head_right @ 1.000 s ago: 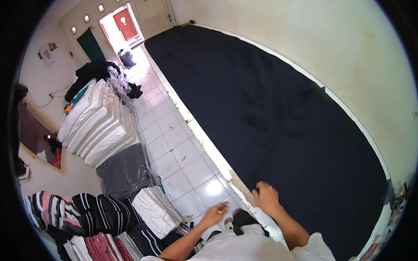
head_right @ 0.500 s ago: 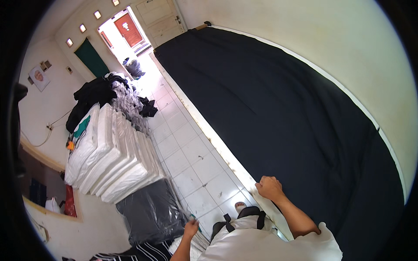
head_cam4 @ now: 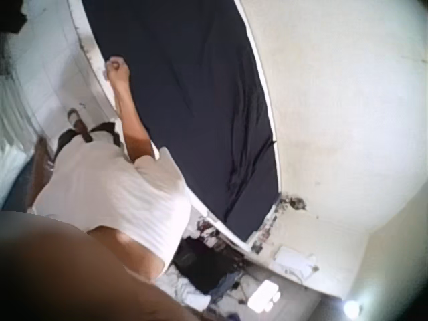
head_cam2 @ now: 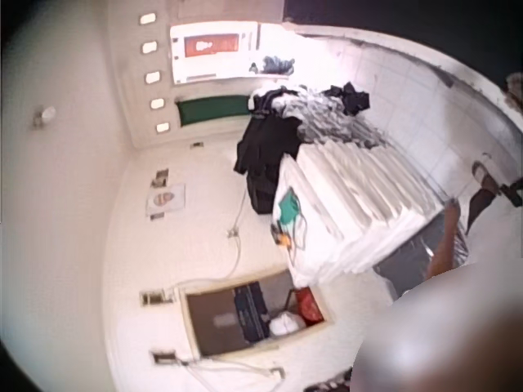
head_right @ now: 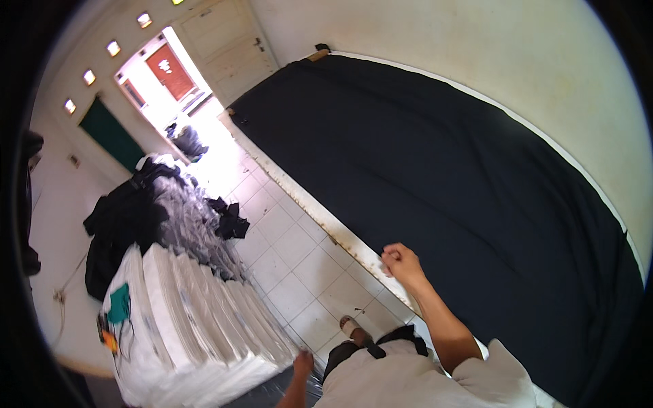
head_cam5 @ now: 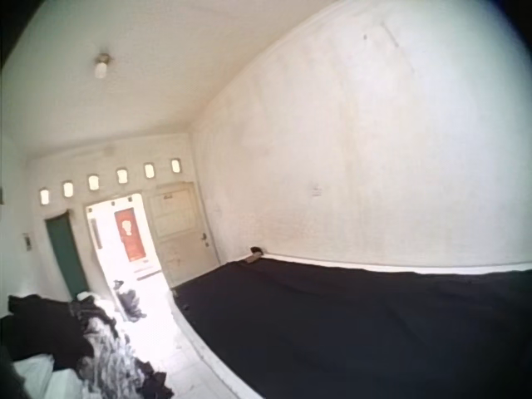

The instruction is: The person lays a large piece of black fabric on a table, smooths it, and cuts it into sections using shears. They repeatedly fold and align the fabric before cutting.

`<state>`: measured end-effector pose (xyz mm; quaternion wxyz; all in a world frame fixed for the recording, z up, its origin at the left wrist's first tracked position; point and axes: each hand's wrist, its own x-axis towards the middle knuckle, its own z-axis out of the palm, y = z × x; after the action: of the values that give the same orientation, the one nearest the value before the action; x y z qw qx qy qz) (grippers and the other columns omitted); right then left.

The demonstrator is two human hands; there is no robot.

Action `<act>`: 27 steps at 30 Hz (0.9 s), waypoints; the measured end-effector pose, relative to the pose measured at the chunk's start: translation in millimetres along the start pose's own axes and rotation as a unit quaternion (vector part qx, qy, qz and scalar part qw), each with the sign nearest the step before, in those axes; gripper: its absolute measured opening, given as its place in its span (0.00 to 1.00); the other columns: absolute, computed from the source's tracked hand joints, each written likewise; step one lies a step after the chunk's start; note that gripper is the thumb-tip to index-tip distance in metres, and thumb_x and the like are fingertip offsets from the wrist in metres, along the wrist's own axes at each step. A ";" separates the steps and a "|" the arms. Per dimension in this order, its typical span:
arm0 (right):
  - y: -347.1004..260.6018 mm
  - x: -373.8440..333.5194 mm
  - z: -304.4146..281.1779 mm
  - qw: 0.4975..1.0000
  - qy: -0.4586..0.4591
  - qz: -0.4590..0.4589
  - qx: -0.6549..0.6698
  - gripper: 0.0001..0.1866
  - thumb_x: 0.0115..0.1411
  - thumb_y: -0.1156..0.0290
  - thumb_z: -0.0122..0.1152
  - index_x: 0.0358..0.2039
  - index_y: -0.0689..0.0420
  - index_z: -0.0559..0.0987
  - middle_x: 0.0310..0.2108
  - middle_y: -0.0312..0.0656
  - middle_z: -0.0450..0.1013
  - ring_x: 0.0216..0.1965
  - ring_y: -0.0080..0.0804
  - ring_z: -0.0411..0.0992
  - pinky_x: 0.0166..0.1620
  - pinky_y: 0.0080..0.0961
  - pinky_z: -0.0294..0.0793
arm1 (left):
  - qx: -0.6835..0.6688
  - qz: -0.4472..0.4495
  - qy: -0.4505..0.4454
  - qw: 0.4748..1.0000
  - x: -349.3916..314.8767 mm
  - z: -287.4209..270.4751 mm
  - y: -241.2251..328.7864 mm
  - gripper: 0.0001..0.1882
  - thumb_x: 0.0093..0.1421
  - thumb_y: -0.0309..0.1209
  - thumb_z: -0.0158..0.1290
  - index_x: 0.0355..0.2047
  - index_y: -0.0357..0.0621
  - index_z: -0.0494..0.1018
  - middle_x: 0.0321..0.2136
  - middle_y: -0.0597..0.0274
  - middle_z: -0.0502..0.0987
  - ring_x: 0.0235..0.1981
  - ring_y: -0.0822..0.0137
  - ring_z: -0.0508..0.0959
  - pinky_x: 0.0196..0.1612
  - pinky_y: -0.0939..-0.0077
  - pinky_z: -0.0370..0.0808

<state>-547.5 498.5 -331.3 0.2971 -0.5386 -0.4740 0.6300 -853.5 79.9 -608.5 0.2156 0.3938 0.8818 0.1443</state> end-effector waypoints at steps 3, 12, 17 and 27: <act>-34.4 77.2 63.4 0.969 -0.008 0.028 0.245 0.22 0.74 0.72 0.60 0.65 0.62 0.70 0.42 0.50 0.80 0.41 0.39 0.82 0.44 0.35 0.85 | -0.017 0.150 -0.026 0.988 203.6 -110.3 106.2 0.25 0.72 0.37 0.53 0.64 0.38 0.73 0.56 0.37 0.80 0.57 0.39 0.80 0.62 0.50 0.76; -94.9 348.1 205.8 0.716 0.047 -0.004 0.697 0.16 0.74 0.70 0.56 0.59 0.56 0.69 0.60 0.63 0.76 0.54 0.53 0.80 0.64 0.51 0.77 | -0.156 0.448 -0.023 0.880 554.5 -301.9 387.7 0.15 0.71 0.28 0.56 0.56 0.40 0.81 0.55 0.47 0.83 0.57 0.46 0.82 0.61 0.58 0.77; -170.6 458.8 261.5 0.774 0.110 0.019 0.624 0.20 0.72 0.57 0.65 0.49 0.62 0.77 0.36 0.51 0.81 0.29 0.37 0.77 0.36 0.36 0.79 | -0.162 0.540 -0.078 0.822 699.4 -367.3 483.0 0.12 0.71 0.27 0.57 0.52 0.41 0.84 0.51 0.48 0.85 0.54 0.49 0.84 0.58 0.62 0.80; -410.0 417.2 267.4 0.913 0.363 -0.140 0.122 0.36 0.63 0.44 0.75 0.50 0.70 0.84 0.45 0.48 0.84 0.51 0.35 0.80 0.59 0.34 0.76 | -0.132 0.666 -0.040 0.733 986.0 -457.8 852.7 0.14 0.73 0.29 0.56 0.55 0.45 0.83 0.45 0.59 0.87 0.46 0.66 0.85 0.51 0.72 0.79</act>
<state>-961.7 947.0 -128.7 0.5973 -0.6176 -0.3239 0.3961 -1129.0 1340.0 -113.5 0.1492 0.8531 0.3567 0.3503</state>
